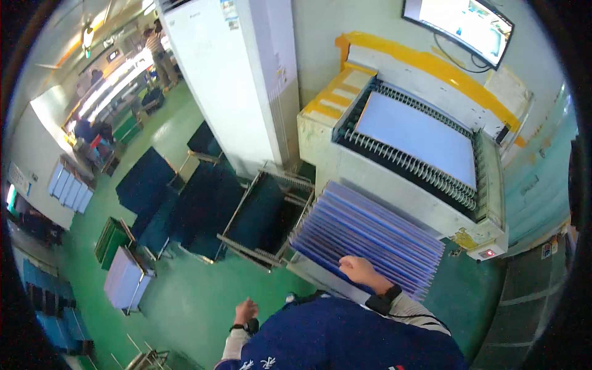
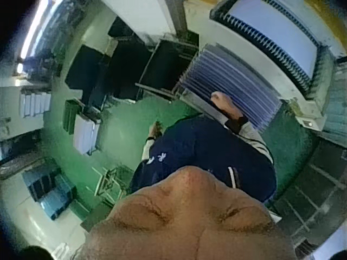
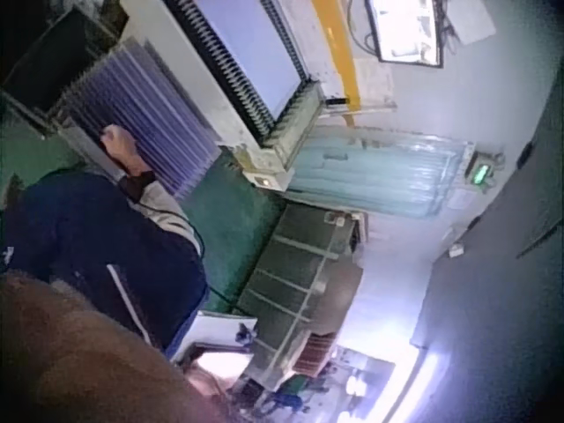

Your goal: Feeding panels into a machine and moving a rack on a factory floor.

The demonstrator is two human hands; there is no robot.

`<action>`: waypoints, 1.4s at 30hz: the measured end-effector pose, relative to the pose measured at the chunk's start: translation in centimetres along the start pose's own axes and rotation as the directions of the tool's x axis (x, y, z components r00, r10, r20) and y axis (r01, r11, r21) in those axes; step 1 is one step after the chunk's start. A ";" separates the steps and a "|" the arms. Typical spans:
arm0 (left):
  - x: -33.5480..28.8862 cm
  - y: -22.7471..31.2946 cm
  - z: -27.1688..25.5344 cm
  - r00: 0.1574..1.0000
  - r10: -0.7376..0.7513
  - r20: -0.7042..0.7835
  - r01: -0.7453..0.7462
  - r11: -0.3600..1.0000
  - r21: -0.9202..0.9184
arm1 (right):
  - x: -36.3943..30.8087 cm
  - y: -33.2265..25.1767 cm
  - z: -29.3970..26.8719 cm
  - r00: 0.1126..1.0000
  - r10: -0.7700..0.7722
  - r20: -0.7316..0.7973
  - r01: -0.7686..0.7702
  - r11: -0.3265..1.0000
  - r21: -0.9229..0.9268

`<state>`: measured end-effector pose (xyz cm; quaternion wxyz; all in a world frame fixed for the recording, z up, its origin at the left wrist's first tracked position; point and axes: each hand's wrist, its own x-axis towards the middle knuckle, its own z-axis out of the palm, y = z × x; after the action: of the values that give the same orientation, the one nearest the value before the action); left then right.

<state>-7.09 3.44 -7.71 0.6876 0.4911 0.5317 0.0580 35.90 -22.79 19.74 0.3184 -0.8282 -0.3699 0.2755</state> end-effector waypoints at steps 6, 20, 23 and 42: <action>-4.0 4.9 0.8 0.965 -0.252 -0.072 0.215 0.918 -0.332 | -1.1 -1.2 1.5 0.990 -0.030 -0.137 0.008 0.987 -0.161; -3.1 2.7 -2.9 0.974 -0.224 -0.011 0.207 0.915 -0.346 | -4.3 -3.6 4.1 0.977 -0.209 -0.039 0.158 0.836 -0.526; -3.1 3.1 -2.8 0.974 -0.228 -0.005 0.212 0.913 -0.348 | -4.6 -3.2 5.0 0.976 -0.207 -0.069 0.139 0.831 -0.539; -4.9 3.9 -2.7 0.972 -0.221 -0.075 0.184 0.924 -0.336 | -4.3 0.8 8.0 0.988 0.026 -0.151 -0.079 0.929 -0.363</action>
<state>-9.58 4.17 -1.43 0.7310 0.3087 0.6001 0.1014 28.22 -24.00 14.96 0.1760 -0.9004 -0.3687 0.1496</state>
